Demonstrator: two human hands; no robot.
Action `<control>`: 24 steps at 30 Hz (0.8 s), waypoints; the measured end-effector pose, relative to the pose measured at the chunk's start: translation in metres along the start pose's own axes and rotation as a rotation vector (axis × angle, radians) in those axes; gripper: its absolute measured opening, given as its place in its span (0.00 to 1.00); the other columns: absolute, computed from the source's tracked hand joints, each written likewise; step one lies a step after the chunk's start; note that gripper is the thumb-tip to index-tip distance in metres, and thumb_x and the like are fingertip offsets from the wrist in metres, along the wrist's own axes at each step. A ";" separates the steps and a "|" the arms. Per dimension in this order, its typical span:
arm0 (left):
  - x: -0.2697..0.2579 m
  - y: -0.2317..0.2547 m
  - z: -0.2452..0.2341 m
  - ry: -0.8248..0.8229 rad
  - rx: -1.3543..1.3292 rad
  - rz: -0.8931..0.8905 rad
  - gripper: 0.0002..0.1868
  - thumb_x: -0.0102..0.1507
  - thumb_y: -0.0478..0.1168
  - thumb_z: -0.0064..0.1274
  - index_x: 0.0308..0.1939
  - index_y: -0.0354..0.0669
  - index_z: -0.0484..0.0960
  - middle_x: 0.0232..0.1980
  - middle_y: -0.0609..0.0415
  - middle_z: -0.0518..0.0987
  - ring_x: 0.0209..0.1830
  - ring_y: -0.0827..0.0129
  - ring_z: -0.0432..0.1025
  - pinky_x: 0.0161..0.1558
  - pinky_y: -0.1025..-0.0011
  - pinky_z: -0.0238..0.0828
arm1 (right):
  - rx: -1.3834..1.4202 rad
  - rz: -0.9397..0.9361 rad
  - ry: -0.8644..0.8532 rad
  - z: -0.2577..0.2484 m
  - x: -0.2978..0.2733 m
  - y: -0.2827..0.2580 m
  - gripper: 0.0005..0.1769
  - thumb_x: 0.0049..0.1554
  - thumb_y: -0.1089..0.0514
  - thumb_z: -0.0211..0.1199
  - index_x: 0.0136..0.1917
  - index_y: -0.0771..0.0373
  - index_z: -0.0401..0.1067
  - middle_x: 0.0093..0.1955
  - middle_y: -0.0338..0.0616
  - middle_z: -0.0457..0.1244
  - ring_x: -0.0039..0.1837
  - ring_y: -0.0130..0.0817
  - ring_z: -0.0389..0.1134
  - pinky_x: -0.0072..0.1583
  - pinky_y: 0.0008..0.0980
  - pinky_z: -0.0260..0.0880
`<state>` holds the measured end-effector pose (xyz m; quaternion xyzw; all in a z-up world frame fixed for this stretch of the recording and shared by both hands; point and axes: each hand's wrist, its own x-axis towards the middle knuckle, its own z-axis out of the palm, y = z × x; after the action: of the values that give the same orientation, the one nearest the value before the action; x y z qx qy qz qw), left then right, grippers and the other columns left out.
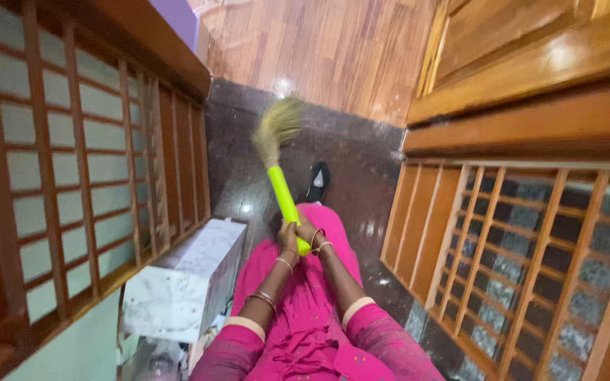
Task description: The person sweeps the floor and stairs using a broom, moving across different floor surfaces and around objects like rugs and buckets.
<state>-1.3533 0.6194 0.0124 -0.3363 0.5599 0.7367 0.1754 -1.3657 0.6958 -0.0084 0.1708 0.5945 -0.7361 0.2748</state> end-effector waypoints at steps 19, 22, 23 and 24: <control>0.130 0.042 0.294 -0.418 0.315 -0.170 0.24 0.61 0.38 0.52 0.62 0.41 0.81 0.53 0.48 0.85 0.52 0.67 0.78 0.53 0.69 0.73 | 0.370 0.099 0.650 -0.238 0.072 -0.152 0.25 0.62 0.67 0.48 0.72 0.56 0.58 0.60 0.47 0.63 0.58 0.39 0.68 0.55 0.38 0.74; 0.200 0.034 0.310 -0.277 0.465 -0.218 0.20 0.61 0.40 0.55 0.56 0.44 0.85 0.47 0.50 0.86 0.47 0.67 0.80 0.50 0.66 0.75 | 0.412 0.090 0.557 -0.257 0.134 -0.150 0.18 0.65 0.63 0.49 0.68 0.58 0.61 0.57 0.47 0.64 0.55 0.38 0.69 0.53 0.37 0.75; 0.224 0.032 0.308 -0.227 0.440 -0.182 0.19 0.61 0.40 0.55 0.56 0.45 0.84 0.46 0.51 0.86 0.46 0.68 0.79 0.49 0.65 0.75 | 0.393 0.082 0.525 -0.256 0.162 -0.150 0.17 0.65 0.63 0.50 0.68 0.57 0.61 0.57 0.46 0.64 0.55 0.37 0.68 0.53 0.36 0.75; 0.251 0.030 0.304 -0.216 0.541 -0.073 0.20 0.62 0.39 0.55 0.59 0.46 0.84 0.48 0.48 0.85 0.46 0.68 0.80 0.50 0.65 0.74 | 0.375 0.073 0.492 -0.256 0.190 -0.153 0.17 0.66 0.62 0.51 0.68 0.56 0.61 0.57 0.45 0.64 0.55 0.36 0.68 0.53 0.36 0.74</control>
<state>-1.6418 0.8667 -0.0955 -0.2170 0.7015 0.5854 0.3437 -1.6278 0.9269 -0.0590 0.4130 0.4905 -0.7590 0.1127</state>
